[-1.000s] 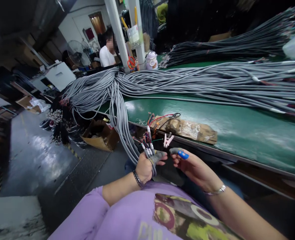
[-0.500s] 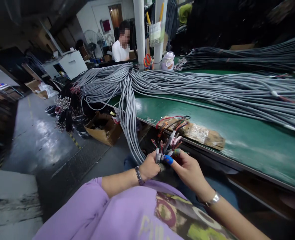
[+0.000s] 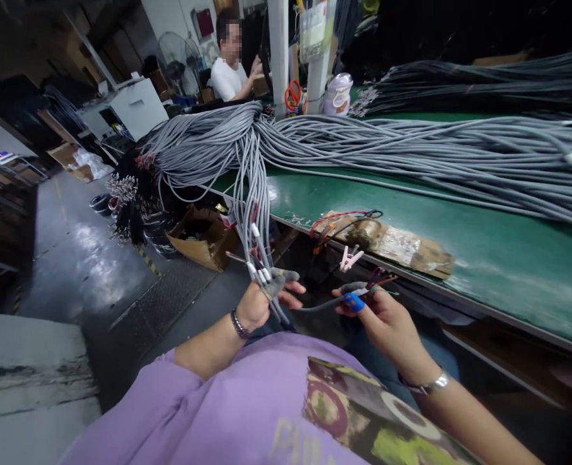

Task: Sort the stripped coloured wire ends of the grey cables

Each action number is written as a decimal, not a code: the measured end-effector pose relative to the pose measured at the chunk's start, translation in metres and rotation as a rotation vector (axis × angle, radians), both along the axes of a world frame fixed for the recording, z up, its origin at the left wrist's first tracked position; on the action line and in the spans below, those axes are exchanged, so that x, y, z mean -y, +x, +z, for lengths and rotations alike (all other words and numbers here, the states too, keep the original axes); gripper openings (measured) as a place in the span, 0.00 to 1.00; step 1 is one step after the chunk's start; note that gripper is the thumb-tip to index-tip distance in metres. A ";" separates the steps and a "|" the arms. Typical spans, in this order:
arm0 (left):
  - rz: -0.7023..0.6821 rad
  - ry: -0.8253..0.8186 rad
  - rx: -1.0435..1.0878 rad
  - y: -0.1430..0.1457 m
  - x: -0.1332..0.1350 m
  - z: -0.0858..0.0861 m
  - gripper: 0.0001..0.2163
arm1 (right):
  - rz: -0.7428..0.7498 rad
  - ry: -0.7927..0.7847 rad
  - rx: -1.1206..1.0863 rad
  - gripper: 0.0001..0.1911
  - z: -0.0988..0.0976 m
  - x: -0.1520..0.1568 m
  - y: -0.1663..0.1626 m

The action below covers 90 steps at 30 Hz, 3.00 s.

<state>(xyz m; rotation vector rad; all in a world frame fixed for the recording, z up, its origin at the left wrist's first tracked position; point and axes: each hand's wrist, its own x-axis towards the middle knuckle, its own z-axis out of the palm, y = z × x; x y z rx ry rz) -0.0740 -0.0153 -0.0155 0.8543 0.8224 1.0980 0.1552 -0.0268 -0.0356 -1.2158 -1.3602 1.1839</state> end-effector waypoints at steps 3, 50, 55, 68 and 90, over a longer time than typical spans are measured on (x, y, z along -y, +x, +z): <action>0.093 0.039 -0.054 -0.025 0.007 0.007 0.22 | 0.029 -0.014 -0.010 0.21 -0.008 -0.004 0.004; 0.012 0.003 -0.325 0.053 -0.017 -0.017 0.21 | 0.144 -0.157 -0.235 0.17 0.006 -0.015 -0.011; 0.010 0.022 -0.351 0.054 -0.018 -0.014 0.21 | 0.117 -0.163 -0.216 0.21 0.004 -0.013 -0.014; -0.259 0.019 -0.378 0.047 -0.021 -0.013 0.20 | 0.162 -0.187 -0.188 0.16 0.005 -0.022 -0.015; -0.351 0.042 -0.272 0.050 -0.014 -0.020 0.19 | 0.131 -0.186 -0.232 0.19 0.010 -0.016 -0.023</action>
